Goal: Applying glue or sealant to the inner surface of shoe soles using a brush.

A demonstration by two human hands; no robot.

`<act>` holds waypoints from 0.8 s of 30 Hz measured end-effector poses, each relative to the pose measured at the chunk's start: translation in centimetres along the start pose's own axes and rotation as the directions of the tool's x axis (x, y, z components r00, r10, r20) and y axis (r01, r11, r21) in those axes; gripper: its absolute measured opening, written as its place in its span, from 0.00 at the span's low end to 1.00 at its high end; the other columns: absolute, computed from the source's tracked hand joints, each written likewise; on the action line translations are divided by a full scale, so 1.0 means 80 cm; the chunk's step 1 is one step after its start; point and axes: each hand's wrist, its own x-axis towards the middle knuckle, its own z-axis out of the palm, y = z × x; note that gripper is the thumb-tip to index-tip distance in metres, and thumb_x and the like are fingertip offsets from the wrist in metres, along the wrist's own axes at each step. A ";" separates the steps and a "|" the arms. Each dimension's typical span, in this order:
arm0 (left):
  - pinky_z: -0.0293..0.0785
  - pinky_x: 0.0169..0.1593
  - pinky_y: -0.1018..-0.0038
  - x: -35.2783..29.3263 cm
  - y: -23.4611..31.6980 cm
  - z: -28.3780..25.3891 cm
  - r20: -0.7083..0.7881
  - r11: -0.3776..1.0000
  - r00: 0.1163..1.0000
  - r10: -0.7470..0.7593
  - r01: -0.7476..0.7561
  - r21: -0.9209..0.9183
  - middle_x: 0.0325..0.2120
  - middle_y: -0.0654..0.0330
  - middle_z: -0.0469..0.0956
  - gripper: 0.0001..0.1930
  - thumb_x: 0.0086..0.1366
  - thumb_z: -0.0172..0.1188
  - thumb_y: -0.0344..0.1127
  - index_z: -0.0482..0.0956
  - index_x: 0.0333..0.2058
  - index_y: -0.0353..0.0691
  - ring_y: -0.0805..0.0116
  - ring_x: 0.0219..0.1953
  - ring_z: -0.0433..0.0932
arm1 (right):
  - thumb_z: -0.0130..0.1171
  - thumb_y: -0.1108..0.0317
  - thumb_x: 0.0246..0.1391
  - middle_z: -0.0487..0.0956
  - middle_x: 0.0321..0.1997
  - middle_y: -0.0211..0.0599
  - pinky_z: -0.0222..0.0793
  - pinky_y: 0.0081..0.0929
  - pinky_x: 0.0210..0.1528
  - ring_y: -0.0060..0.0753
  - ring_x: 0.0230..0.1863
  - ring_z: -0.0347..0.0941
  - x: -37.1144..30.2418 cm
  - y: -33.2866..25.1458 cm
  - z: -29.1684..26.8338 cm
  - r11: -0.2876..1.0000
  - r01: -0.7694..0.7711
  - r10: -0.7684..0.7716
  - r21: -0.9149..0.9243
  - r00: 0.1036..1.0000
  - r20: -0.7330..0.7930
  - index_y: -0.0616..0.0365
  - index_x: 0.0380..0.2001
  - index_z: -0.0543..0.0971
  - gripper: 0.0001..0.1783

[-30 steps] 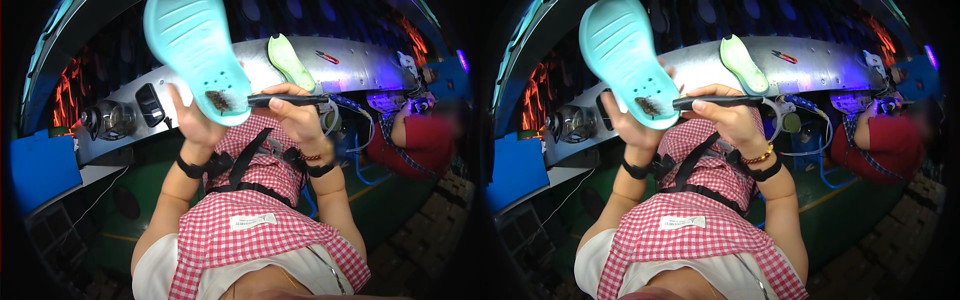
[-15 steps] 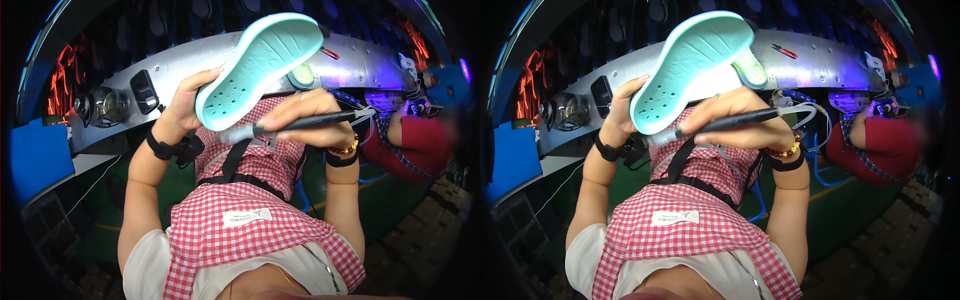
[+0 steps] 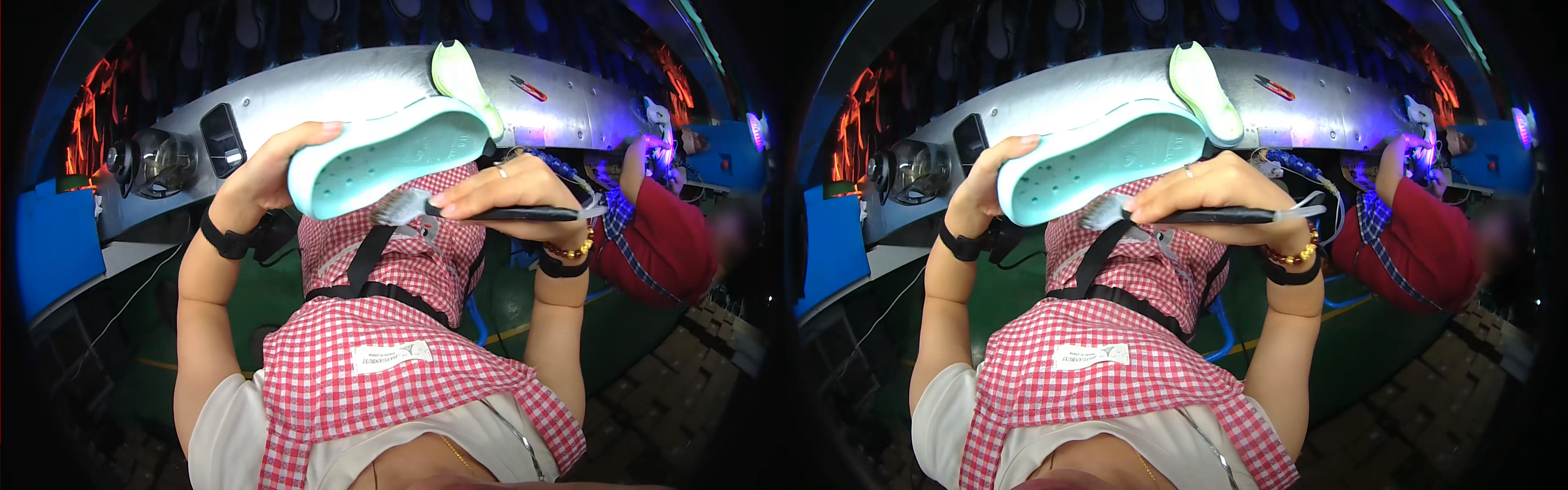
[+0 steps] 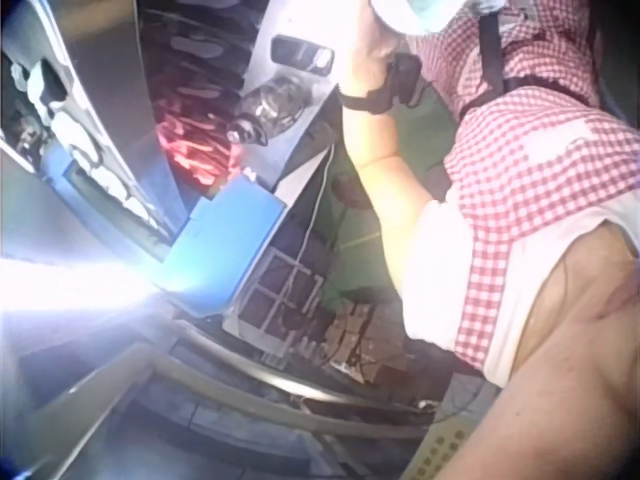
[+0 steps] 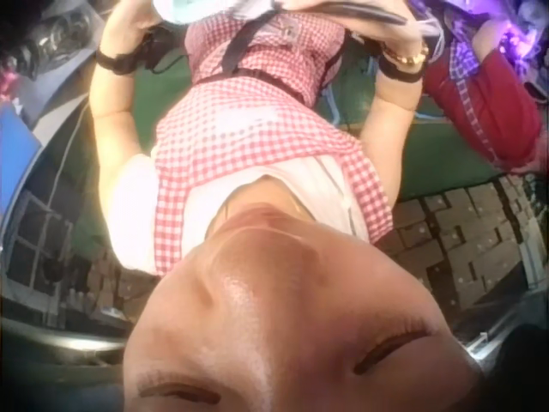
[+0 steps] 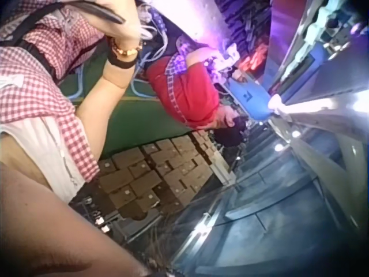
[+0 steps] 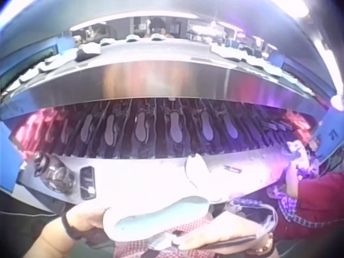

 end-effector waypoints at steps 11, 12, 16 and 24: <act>0.69 0.47 0.69 -0.016 -0.005 -0.020 0.107 0.826 0.955 0.275 -0.178 -0.535 0.41 0.50 0.72 0.26 0.57 0.46 0.50 0.68 0.45 0.31 0.61 0.44 0.72 | 0.64 0.78 0.31 0.78 0.31 0.45 0.66 0.21 0.31 0.33 0.30 0.75 -0.010 -0.003 0.018 0.995 0.078 -0.089 -0.055 0.964 -0.249 0.63 0.27 0.78 0.13; 0.65 0.51 0.62 -0.009 -0.018 -0.014 -0.355 0.940 0.902 0.246 -0.311 -0.140 0.46 0.47 0.68 0.31 0.58 0.45 0.55 0.63 0.49 0.33 0.57 0.49 0.68 | 0.62 0.79 0.31 0.78 0.30 0.46 0.66 0.23 0.32 0.35 0.29 0.74 -0.010 -0.004 0.019 0.997 0.079 -0.081 -0.020 0.949 -0.306 0.65 0.27 0.77 0.13; 0.60 0.53 0.54 0.044 -0.058 0.003 0.239 0.740 0.856 0.458 -0.218 -0.636 0.55 0.51 0.56 0.39 0.57 0.27 0.67 0.49 0.57 0.43 0.50 0.52 0.61 | 0.60 0.78 0.38 0.78 0.29 0.39 0.68 0.14 0.29 0.19 0.27 0.72 0.003 0.018 0.037 0.940 -0.333 0.335 0.076 0.856 -0.393 0.65 0.30 0.77 0.10; 0.66 0.48 0.57 0.053 -0.067 0.011 -0.259 0.736 0.895 0.364 -0.447 -0.509 0.42 0.47 0.69 0.49 0.48 0.19 0.76 0.61 0.50 0.37 0.50 0.43 0.70 | 0.60 0.74 0.33 0.77 0.24 0.38 0.68 0.23 0.29 0.33 0.25 0.73 0.017 0.029 0.079 0.929 -0.188 0.062 -0.318 0.928 -0.368 0.60 0.26 0.77 0.10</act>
